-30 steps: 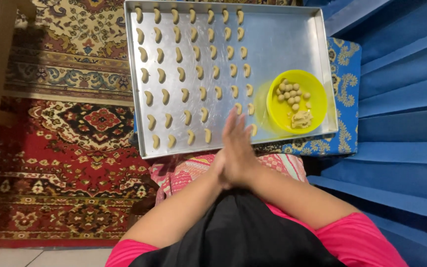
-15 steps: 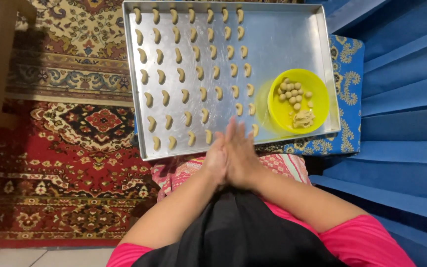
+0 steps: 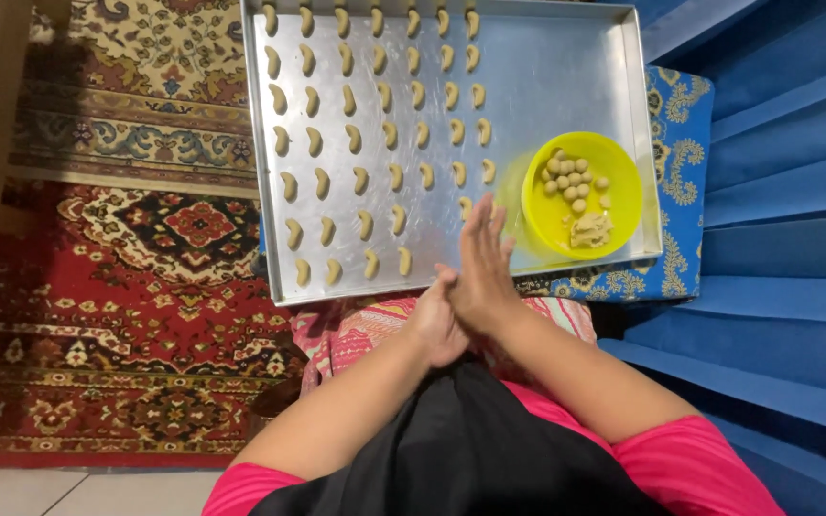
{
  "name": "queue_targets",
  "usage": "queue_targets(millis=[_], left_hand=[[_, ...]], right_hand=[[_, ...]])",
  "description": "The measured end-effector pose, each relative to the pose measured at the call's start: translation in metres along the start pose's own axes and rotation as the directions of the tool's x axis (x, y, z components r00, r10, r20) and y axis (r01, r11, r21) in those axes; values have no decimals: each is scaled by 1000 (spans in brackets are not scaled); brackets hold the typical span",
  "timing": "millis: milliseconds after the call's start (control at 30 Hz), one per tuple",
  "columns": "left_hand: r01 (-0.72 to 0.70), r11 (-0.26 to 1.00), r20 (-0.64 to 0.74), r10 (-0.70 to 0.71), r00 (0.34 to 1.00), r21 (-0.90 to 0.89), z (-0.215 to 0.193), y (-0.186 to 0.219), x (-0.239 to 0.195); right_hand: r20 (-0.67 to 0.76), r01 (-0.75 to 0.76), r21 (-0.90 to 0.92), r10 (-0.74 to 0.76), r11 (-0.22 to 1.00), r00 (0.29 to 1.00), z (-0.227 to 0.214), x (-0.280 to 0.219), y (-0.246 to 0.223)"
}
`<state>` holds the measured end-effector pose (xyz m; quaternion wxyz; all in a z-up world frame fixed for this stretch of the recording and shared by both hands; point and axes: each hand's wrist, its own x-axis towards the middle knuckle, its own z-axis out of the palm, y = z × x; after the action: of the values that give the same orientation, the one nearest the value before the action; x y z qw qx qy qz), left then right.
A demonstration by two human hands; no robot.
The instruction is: Shaping small pieces of dough into crescent-shaped cookies and arranging them on a baking tray.
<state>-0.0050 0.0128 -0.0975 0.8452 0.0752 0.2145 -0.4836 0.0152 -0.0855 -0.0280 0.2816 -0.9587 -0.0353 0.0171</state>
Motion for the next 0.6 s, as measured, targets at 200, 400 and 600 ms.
queue_targets(millis=[200, 400, 600], left_hand=[[-198, 952, -9, 205, 979, 233, 98, 41, -71], [-39, 996, -251, 59, 966, 86, 89, 23, -57], [-208, 956, 13, 210, 978, 207, 126, 42, -73]], right_hand=[[153, 220, -116, -202, 969, 967, 10, -35, -28], [3, -4, 16, 4, 1000, 1000, 4, -4, -12], [93, 40, 22, -41, 999, 995, 10, -13, -30]])
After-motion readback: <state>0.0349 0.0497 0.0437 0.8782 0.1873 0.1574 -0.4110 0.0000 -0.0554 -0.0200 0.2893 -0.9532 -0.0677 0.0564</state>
